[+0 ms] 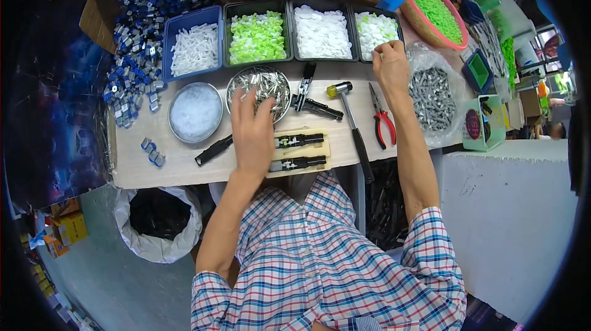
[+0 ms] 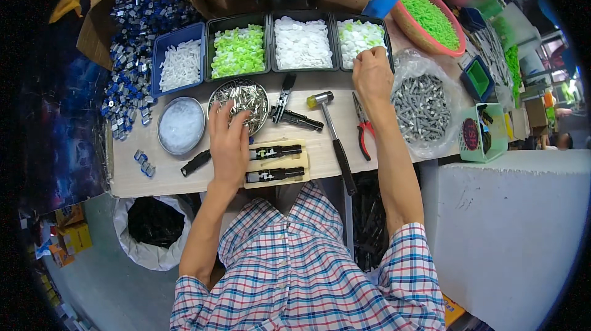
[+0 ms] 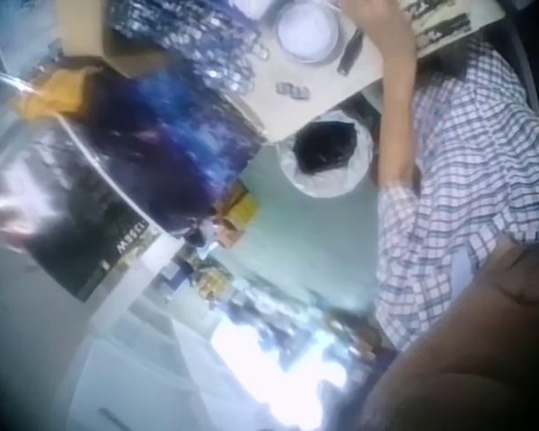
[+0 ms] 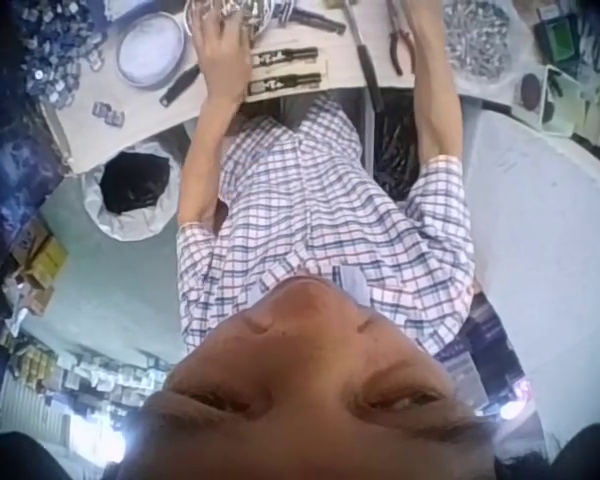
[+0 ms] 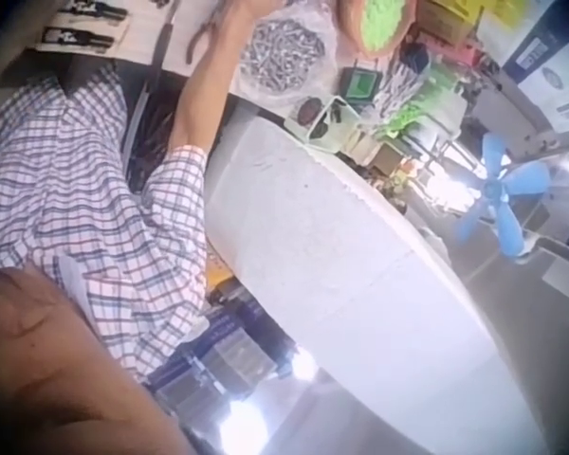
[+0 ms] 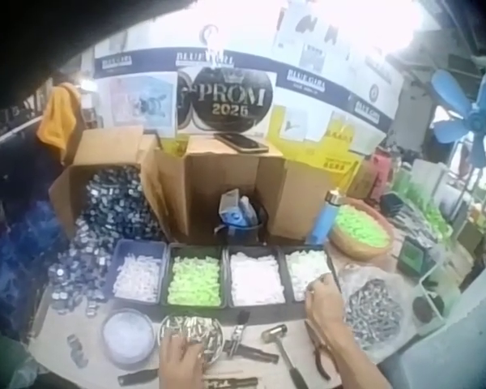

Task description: Assemble small plastic and metal components onto a base plate using hand tools.

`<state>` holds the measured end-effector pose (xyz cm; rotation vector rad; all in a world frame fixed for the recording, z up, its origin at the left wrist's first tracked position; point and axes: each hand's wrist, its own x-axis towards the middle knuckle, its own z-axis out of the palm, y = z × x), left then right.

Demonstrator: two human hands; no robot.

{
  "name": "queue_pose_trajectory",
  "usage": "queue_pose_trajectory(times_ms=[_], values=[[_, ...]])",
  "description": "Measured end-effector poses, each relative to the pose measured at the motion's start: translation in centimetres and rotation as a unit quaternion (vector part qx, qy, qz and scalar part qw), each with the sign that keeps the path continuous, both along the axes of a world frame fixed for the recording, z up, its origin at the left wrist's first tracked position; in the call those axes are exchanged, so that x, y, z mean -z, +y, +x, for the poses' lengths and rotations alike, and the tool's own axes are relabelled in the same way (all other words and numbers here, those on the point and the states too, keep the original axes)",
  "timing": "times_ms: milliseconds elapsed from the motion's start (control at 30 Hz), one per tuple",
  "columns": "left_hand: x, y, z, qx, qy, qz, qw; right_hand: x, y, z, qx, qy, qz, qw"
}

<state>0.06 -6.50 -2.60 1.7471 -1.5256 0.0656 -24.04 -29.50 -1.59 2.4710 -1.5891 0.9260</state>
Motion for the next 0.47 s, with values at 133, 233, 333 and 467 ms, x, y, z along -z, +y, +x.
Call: queue_pose_trajectory(times_ms=[133, 233, 333, 467], values=[[1.7, -1.7, 2.0, -0.008, -0.066, -0.003, 0.998, -0.2, -0.6, 0.3, 0.026, 0.082, -0.052, 0.995], [2.2, -2.1, 2.5, 0.01, -0.056, 0.014, 0.998, -0.4, -0.2, 0.2, 0.002, 0.061, -0.075, 0.995], [2.4, -2.1, 2.7, 0.008, -0.061, -0.001, 0.998, -0.9, 2.4, 1.4, -0.053, -0.008, -0.078, 0.996], [2.5, -1.7, 2.6, -0.011, -0.132, 0.011, 0.991, 1.4, 9.1, 5.1, -0.16, -0.135, 0.048, 0.977]])
